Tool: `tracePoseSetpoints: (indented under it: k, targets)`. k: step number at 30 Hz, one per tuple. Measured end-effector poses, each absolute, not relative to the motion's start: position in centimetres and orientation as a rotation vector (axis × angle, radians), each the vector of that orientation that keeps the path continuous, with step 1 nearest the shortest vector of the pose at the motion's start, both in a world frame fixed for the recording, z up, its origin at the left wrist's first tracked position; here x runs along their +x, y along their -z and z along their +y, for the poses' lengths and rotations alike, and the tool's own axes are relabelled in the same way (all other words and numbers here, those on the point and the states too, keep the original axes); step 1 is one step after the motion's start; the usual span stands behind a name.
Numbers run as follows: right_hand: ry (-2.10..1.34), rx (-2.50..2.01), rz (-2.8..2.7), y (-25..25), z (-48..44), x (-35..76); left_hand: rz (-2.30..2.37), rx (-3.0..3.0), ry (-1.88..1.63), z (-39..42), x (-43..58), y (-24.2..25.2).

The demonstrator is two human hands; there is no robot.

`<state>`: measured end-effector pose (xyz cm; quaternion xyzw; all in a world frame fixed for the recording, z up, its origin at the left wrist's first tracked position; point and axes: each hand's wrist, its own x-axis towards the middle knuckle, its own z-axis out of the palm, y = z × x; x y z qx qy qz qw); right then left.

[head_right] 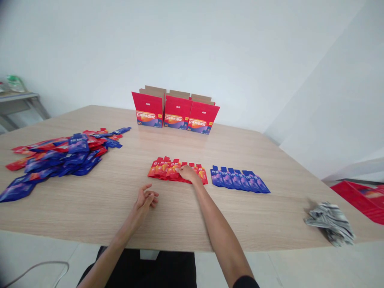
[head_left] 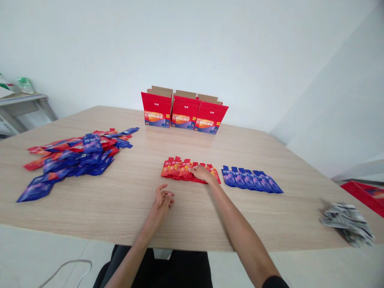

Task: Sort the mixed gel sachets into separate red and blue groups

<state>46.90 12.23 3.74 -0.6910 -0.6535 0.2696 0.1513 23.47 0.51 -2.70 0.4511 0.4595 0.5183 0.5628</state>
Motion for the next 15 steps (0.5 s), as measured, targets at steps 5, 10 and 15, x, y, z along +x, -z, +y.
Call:
tracePoseSetpoints:
  k: [5,10,15]
  targets:
    - [-0.583,-2.115,-1.930,-3.8,12.7,46.8,1.052,1.035,-1.210,0.3,23.5,3.0]
    - [-0.441,-2.188,-1.944,-4.3,12.6,46.9,1.036,1.037,-1.210,0.2,23.7,2.7]
    - [-0.321,-2.194,-1.895,-5.2,11.3,46.5,1.067,1.138,-1.239,1.9,20.5,0.2]
